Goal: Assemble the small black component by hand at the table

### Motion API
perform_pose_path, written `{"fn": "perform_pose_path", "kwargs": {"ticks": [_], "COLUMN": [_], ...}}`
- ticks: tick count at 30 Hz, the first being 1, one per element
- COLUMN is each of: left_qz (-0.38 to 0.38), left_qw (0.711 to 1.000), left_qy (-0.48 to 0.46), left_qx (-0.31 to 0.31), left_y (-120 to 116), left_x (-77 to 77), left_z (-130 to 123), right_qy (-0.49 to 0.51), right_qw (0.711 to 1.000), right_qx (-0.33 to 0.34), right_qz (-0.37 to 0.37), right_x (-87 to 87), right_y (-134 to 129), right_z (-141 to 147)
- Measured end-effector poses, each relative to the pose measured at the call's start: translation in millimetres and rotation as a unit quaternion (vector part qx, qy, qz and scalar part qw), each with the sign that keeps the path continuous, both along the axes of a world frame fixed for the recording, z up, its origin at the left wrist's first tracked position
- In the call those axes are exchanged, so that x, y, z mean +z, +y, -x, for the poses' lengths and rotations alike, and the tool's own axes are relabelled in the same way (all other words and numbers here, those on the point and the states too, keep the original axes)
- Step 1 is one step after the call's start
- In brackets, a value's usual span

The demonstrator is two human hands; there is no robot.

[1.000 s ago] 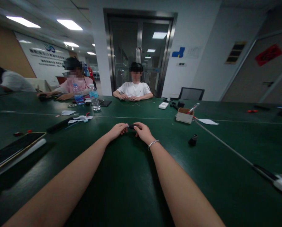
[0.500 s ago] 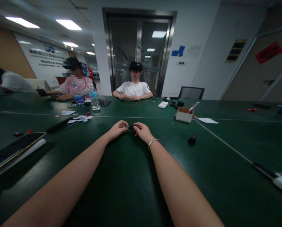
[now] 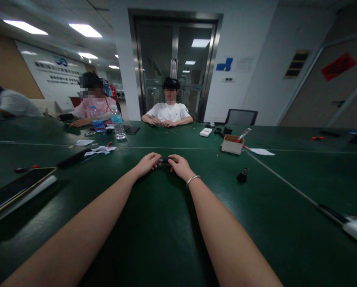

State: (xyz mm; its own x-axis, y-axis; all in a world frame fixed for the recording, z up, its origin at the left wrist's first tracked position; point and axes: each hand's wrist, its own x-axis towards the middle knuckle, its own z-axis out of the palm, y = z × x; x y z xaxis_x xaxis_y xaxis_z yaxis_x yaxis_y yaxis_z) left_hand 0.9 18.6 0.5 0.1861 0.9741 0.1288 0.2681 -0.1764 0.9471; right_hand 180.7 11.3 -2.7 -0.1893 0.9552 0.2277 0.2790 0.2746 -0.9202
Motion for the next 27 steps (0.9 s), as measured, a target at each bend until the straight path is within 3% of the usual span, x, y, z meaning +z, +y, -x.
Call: {"fn": "perform_pose_path", "kwargs": {"ticks": [27], "left_qz": [0.003], "left_qw": [1.0], "left_qy": [-0.005], "left_qx": [-0.013], "left_y": [-0.5], "left_x": [1.8], "left_z": [-2.5], "right_qy": [0.01], "right_qw": [1.0], "right_qx": [0.003], "right_qz": [-0.001], "right_x": [-2.3], "right_y": [1.8], "right_z": [-1.1]}}
